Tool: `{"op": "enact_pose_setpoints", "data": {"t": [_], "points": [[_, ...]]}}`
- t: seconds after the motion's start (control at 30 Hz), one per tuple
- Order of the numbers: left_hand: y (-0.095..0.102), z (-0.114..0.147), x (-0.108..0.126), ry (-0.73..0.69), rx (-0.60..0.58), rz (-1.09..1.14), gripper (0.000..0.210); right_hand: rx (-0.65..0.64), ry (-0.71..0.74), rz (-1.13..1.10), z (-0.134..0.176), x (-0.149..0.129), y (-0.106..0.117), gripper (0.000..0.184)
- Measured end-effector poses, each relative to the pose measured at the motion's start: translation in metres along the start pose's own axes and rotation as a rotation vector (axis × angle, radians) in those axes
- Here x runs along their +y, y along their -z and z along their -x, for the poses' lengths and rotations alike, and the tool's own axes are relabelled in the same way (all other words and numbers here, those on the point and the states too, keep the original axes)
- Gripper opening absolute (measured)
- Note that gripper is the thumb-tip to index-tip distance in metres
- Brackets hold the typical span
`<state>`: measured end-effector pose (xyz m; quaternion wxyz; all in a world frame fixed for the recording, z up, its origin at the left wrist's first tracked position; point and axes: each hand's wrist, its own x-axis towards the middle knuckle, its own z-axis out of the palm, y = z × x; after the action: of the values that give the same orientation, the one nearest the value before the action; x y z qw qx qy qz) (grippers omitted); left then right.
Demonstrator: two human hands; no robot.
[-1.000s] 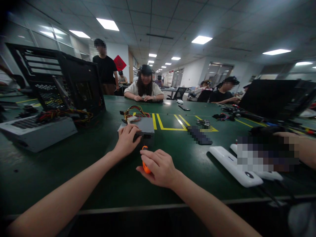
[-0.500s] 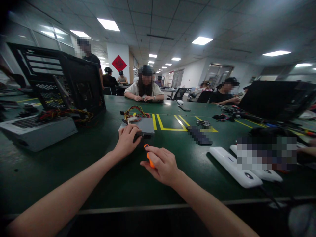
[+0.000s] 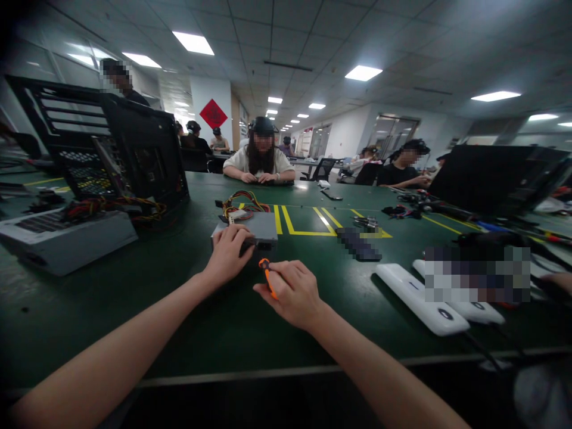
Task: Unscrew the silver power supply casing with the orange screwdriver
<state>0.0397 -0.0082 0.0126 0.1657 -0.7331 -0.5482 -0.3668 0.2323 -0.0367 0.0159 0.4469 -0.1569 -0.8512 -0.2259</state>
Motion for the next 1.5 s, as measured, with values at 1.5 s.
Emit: {"op": "enact_pose_setpoints", "data": {"t": [1.5], "points": [[0.003, -0.001, 0.002, 0.008, 0.005, 0.007, 0.02, -0.013, 0.1, -0.039, -0.001, -0.003, 0.004, 0.018]]}}
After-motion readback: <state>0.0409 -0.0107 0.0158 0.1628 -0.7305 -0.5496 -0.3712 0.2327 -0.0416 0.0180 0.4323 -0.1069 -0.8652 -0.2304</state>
